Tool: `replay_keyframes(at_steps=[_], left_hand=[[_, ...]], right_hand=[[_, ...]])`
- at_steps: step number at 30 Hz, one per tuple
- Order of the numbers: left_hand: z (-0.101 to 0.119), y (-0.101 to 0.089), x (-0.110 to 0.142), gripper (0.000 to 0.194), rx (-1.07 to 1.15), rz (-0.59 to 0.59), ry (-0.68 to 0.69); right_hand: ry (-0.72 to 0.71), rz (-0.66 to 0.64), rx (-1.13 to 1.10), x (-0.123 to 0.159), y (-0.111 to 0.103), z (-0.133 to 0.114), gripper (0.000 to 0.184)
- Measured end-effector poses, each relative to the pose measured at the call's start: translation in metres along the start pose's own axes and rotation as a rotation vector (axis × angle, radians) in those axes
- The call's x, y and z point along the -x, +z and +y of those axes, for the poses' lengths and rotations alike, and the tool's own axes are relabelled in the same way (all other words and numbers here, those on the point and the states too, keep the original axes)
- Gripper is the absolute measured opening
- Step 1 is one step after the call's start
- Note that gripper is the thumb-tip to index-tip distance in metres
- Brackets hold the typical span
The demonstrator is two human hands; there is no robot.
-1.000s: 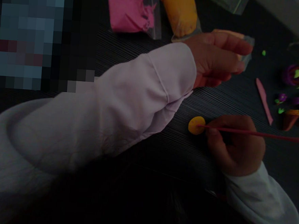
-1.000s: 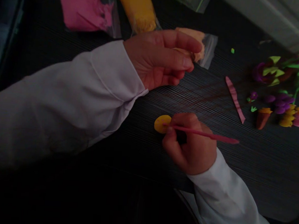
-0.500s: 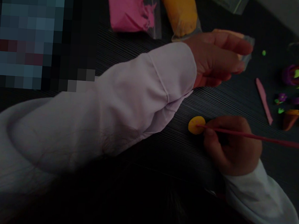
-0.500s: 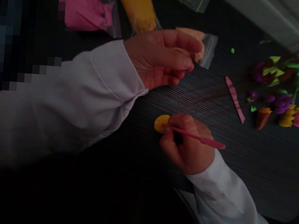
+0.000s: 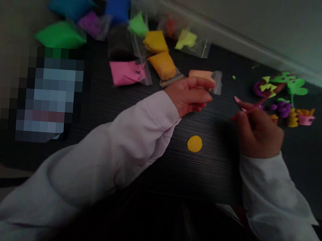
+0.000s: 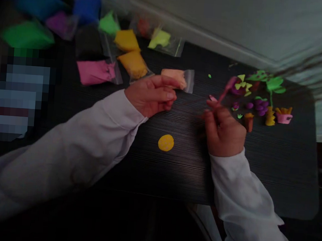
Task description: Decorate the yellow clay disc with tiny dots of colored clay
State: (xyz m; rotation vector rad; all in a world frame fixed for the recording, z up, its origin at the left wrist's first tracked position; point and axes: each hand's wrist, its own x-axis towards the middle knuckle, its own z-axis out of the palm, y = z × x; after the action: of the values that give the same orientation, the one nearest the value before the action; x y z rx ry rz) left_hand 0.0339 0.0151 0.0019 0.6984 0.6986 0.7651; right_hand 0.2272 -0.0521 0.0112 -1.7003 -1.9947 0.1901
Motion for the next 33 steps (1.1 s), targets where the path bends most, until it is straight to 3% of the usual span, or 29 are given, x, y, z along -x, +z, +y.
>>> replay_keyframes(at_steps=[5, 12, 15, 18, 22, 25, 28, 33], left_hand=[[-0.003, -0.005, 0.0, 0.028, -0.01, -0.003, -0.004], [-0.005, -0.006, 0.001, 0.032, -0.057, -0.01, -0.004], [-0.005, -0.004, 0.003, 0.031, -0.073, 0.005, 0.011], [-0.005, -0.003, 0.003, 0.031, -0.071, 0.014, 0.022], [-0.004, -0.004, 0.002, 0.032, -0.069, 0.017, 0.005], [-0.004, -0.005, 0.001, 0.032, -0.079, 0.016, 0.0], [-0.005, -0.005, 0.0, 0.03, -0.076, -0.002, 0.021], [-0.003, 0.0, 0.001, 0.026, -0.088, 0.022, 0.03]], right_hand=[[0.027, -0.029, 0.293, 0.002, 0.008, -0.001, 0.026], [0.082, -0.048, 0.244, 0.003, 0.011, 0.01, 0.027], [0.064, -0.008, 0.074, 0.003, 0.008, 0.007, 0.027], [0.036, 0.044, -0.259, 0.007, 0.005, -0.009, 0.033], [0.045, -0.245, -0.608, 0.017, 0.007, -0.034, 0.036], [-0.001, -0.335, -0.562, 0.022, 0.01, -0.043, 0.026], [0.012, -0.309, -0.484, 0.026, 0.012, -0.044, 0.015], [-0.055, -0.264, -0.323, 0.029, 0.013, -0.042, 0.013]])
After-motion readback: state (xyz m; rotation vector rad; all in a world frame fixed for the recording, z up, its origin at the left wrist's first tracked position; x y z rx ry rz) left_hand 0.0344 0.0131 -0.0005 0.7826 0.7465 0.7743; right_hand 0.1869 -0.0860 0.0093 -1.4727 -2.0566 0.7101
